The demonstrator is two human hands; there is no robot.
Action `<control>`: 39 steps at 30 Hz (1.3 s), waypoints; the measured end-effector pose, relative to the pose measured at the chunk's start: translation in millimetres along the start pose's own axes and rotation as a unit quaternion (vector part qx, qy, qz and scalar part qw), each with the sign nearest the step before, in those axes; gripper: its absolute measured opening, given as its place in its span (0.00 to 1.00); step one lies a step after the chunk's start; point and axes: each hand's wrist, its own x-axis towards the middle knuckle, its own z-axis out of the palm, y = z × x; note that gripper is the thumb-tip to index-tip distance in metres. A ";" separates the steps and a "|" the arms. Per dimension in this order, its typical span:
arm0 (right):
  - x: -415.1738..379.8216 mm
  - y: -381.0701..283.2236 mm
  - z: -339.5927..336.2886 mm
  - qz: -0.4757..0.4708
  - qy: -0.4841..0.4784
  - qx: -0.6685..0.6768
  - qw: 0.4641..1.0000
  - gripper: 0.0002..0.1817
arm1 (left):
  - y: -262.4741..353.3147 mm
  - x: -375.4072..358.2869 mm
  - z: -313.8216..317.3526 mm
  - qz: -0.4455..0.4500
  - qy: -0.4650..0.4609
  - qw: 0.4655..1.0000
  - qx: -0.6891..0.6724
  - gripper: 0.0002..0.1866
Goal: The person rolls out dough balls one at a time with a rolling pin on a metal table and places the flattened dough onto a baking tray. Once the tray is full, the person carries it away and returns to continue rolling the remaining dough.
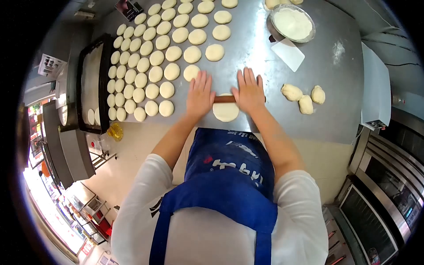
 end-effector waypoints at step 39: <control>-90.8 8.8 -36.8 0.000 -0.044 0.130 0.991 0.10 | 21.5 49.1 -25.1 -0.020 -0.326 0.901 -0.287 0.32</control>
